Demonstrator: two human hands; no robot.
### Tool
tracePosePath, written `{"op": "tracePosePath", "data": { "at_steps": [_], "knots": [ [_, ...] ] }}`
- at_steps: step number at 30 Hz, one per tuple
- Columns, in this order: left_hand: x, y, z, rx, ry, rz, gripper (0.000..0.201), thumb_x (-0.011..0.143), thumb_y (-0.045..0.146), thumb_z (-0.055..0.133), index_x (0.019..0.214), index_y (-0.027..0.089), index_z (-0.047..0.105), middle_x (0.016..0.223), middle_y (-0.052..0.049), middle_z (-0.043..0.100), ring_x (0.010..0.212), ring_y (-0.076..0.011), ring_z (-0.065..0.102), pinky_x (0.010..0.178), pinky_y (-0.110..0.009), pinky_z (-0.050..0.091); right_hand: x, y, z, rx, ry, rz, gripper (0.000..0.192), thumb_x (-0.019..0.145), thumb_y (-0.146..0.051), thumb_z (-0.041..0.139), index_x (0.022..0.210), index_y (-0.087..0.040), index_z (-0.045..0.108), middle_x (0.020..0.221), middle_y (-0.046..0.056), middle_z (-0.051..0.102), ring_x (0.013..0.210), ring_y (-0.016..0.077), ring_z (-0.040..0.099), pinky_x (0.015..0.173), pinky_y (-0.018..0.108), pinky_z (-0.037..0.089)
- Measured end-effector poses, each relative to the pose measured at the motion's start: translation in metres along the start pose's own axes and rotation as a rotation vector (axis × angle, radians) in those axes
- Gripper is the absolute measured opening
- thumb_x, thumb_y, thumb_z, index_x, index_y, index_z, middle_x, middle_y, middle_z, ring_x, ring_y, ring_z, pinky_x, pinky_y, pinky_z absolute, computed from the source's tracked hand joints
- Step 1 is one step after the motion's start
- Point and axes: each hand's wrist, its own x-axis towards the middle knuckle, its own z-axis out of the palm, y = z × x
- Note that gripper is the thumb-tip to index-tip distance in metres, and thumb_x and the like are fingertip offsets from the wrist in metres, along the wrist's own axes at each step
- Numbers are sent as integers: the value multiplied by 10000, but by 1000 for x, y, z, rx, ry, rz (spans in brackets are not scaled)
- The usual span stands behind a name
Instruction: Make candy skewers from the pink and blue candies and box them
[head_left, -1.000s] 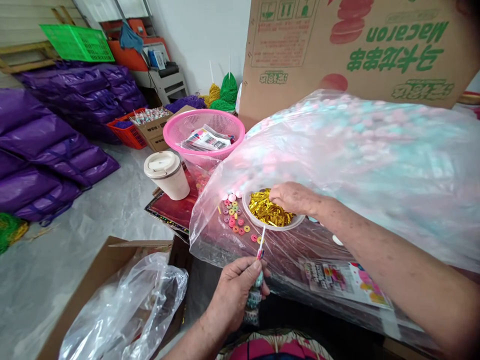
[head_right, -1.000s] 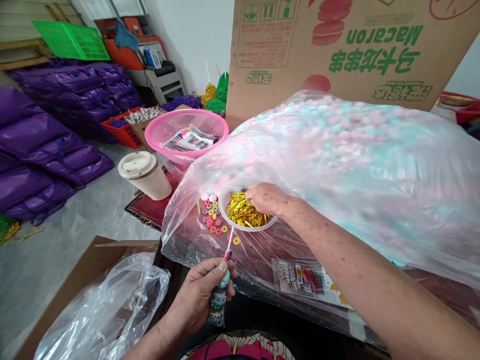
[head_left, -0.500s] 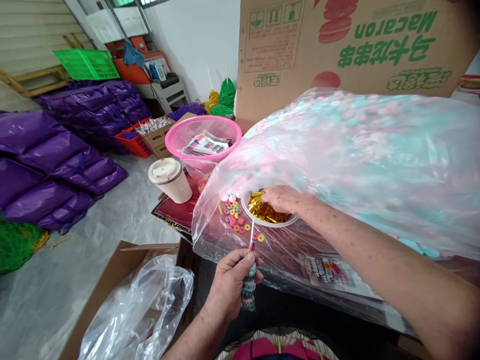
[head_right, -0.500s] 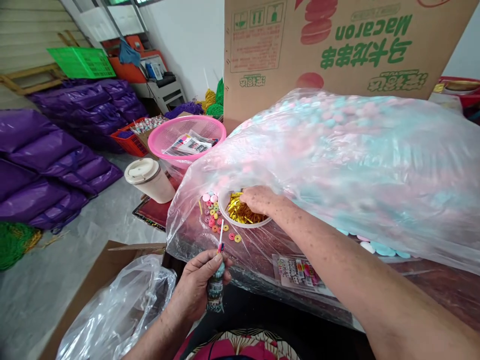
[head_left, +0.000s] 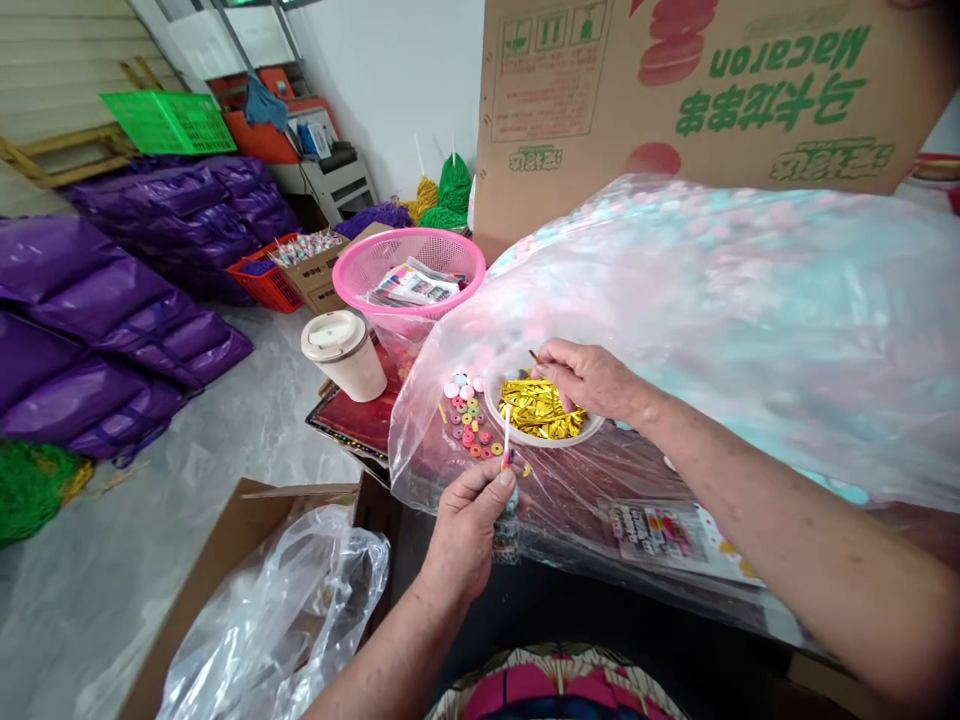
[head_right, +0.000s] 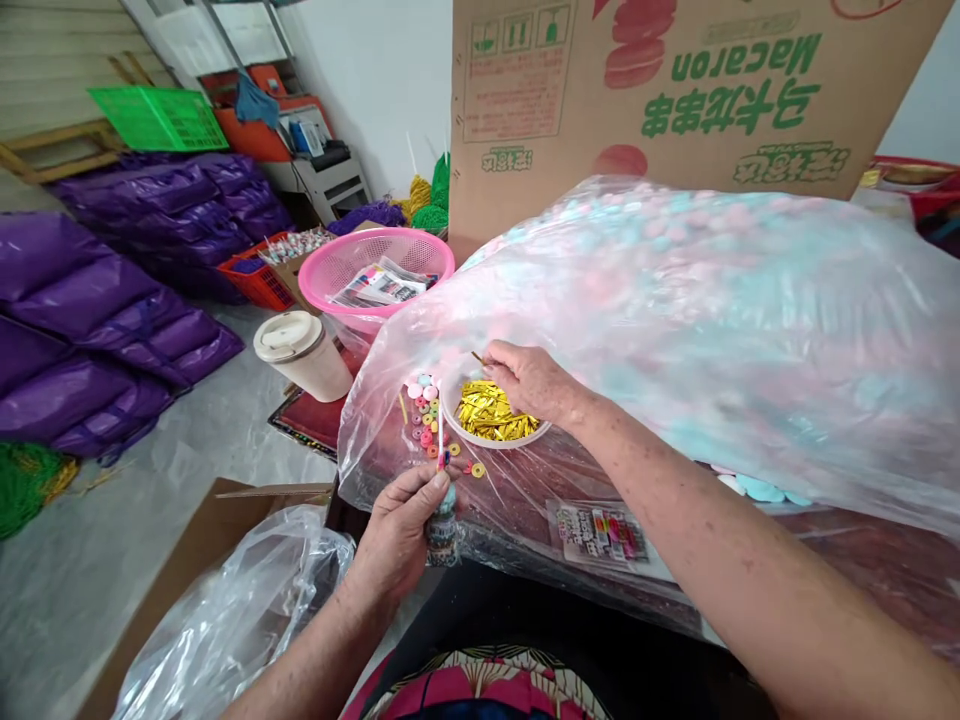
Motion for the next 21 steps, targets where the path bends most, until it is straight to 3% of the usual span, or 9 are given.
{"op": "tracePosePath", "data": {
  "at_steps": [3,6,10,14,17,21],
  "knots": [
    [0,3,9,-3,-24,140,214,639,358,786,792,212,750,952,-39,685,630,-78,566,639,-222,439,-37,-25,0,59,-4,-32,161,857,-215,440,749,-187,555,591,-30,554,508,90,485,513,207,360],
    [-4,-1,23,33,-131,204,173,660,320,774,789,207,756,879,-31,695,724,-111,596,708,-231,453,-87,-40,16,175,-15,-23,186,837,-200,464,708,-177,595,611,-16,582,561,100,496,529,213,359],
    [-11,-15,46,12,-215,29,196,651,334,771,741,164,731,611,0,642,543,-91,550,565,-215,435,-148,-27,36,289,92,169,225,852,-243,458,721,-182,630,628,-6,615,589,118,529,536,222,383],
    [-15,-26,70,42,-170,-139,269,587,343,805,728,140,698,671,-6,645,500,-77,536,487,-199,395,-197,-6,20,199,388,233,206,842,-251,466,742,-205,639,618,9,613,575,143,540,542,251,409],
    [-20,-35,90,134,-216,-170,266,585,341,797,727,138,698,703,-12,645,513,-76,522,501,-205,396,-219,-8,4,250,512,209,219,858,-247,459,910,-225,671,613,4,603,538,136,532,518,246,425],
    [-34,-49,106,244,-368,-172,161,663,305,714,677,147,684,633,-3,614,586,-112,528,607,-237,426,-224,-15,9,326,392,86,415,878,-174,359,1229,-211,577,700,18,642,636,146,587,622,272,482]
  ]
}}
